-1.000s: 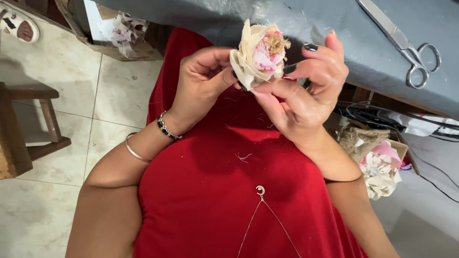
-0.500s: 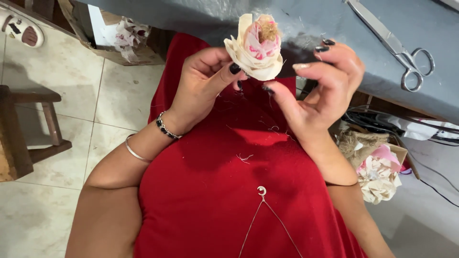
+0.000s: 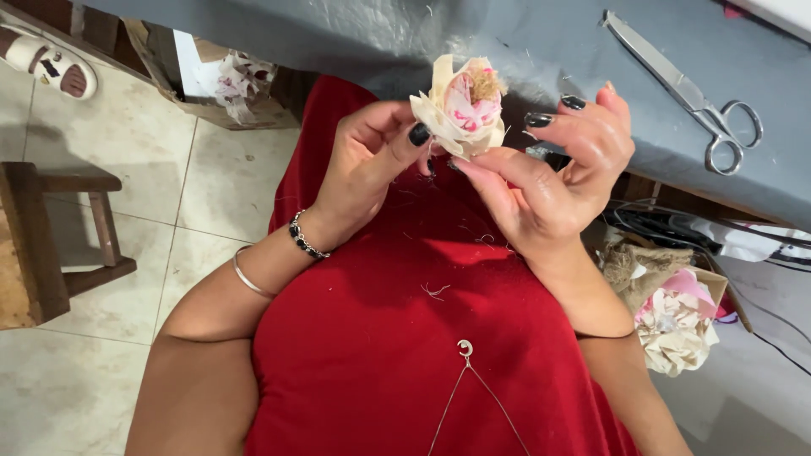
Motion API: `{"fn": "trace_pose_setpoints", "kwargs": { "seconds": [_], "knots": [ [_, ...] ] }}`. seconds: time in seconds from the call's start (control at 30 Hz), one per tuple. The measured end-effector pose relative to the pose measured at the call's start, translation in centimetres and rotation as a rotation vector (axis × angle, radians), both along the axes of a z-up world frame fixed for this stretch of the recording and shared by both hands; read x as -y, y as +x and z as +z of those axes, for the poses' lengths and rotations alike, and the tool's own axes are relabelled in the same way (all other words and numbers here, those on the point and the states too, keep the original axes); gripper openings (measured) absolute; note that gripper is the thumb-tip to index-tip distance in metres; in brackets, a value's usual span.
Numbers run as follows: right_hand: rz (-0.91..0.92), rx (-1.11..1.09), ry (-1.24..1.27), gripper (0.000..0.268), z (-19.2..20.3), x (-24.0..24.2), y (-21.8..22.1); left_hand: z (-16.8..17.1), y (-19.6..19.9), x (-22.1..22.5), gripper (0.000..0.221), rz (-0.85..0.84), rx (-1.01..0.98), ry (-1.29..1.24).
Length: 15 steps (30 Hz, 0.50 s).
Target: Assembling decorative fabric flowers by wrapping and securing fabric onto a wooden stick using thread and scissors
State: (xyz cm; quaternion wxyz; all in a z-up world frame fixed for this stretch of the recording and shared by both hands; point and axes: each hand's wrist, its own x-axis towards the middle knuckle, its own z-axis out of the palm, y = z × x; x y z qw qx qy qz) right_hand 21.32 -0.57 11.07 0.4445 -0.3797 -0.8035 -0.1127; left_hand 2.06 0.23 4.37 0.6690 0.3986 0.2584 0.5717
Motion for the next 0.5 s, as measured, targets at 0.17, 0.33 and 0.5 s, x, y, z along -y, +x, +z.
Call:
{"fn": "trace_pose_setpoints", "kwargs": {
  "seconds": [0.17, 0.33, 0.5],
  "knots": [
    [0.002, 0.029, 0.062, 0.019, -0.1, 0.0, 0.1, 0.0, 0.4, -0.1, 0.024, 0.004, 0.0, -0.001],
    [-0.018, 0.081, 0.104, 0.016, 0.0, 0.2, 0.1, -0.4, 0.6, 0.0, 0.024, 0.021, -0.02, -0.015],
    [-0.033, -0.004, 0.051, 0.014, -0.3, 0.3, 0.1, -0.8, 0.6, 0.2, 0.024, 0.002, -0.057, -0.005]
  ]
}}
